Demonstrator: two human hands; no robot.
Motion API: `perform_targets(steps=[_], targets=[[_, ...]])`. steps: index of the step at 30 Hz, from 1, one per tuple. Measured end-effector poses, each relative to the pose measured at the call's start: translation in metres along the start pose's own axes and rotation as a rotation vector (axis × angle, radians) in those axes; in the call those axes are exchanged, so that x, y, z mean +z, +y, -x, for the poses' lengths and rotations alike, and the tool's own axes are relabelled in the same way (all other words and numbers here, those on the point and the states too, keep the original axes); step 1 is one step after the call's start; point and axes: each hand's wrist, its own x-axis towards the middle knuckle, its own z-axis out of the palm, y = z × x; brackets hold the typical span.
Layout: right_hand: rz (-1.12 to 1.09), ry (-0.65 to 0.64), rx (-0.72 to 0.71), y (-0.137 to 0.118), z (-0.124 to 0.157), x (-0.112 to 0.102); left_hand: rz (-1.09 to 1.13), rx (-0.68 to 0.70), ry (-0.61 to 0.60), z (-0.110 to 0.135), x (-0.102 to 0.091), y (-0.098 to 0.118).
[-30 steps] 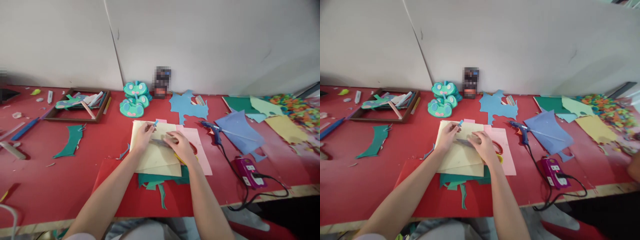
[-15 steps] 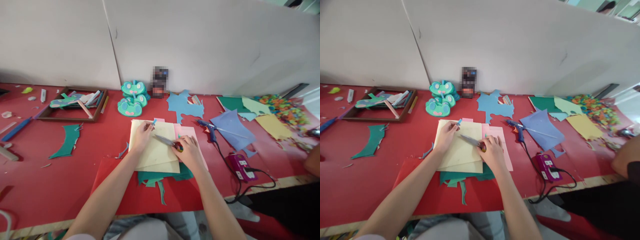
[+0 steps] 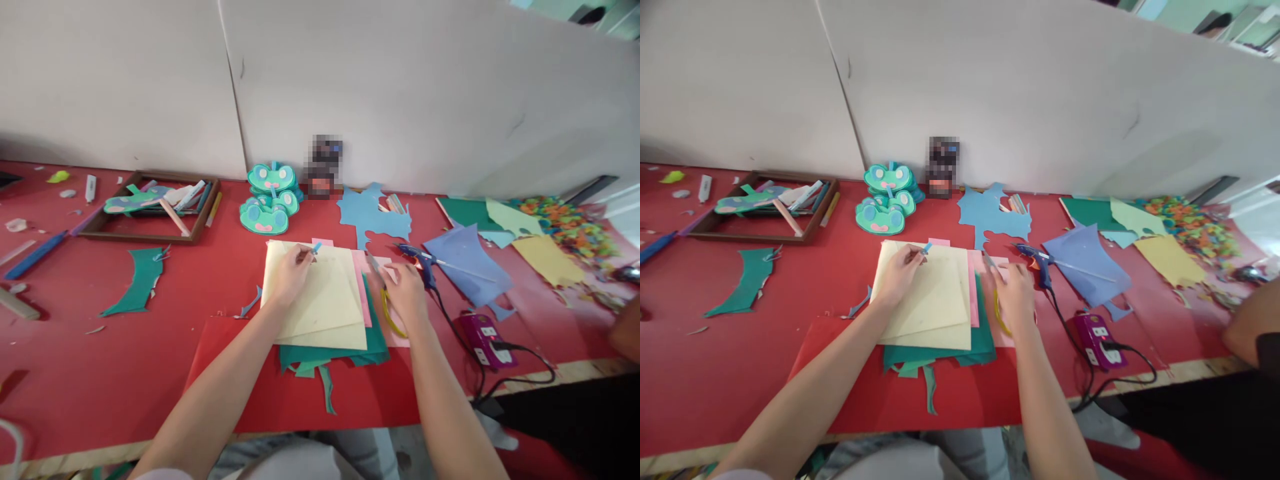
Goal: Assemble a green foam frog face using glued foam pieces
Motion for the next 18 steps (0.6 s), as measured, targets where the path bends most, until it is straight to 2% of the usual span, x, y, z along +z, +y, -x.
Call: perform_targets(steps=[4,7,9,13,16,18], targets=[[-0.856,-0.136,0.203,-0.069,-0.012,-0.006,-0.020,-0.008,-0.004,0.000,0.000,-0.002],[-1.234,-0.283,0.327,-0.106,-0.020,0.002,-0.019,-0.002,-0.005,-0.001,0.000,-0.004],[-1.348,-0.332,0.370,-0.112,-0.024,0.016,-0.026,-0.002,-0.005,-0.001,0.000,-0.004],[-1.433,-0.374,0.450,-0.096,-0.022,0.051,-0.029,-0.019,0.002,0.000,0.001,0.000],[-1.402,-0.373,0.556,-0.086,-0.014,0.070,-0.042,-0.031,0.000,0.000,0.002,0.002],[-1.335,-0.368,0.575,-0.087,-0.009,0.075,-0.052,-0.033,-0.001,0.000,0.002,0.003]])
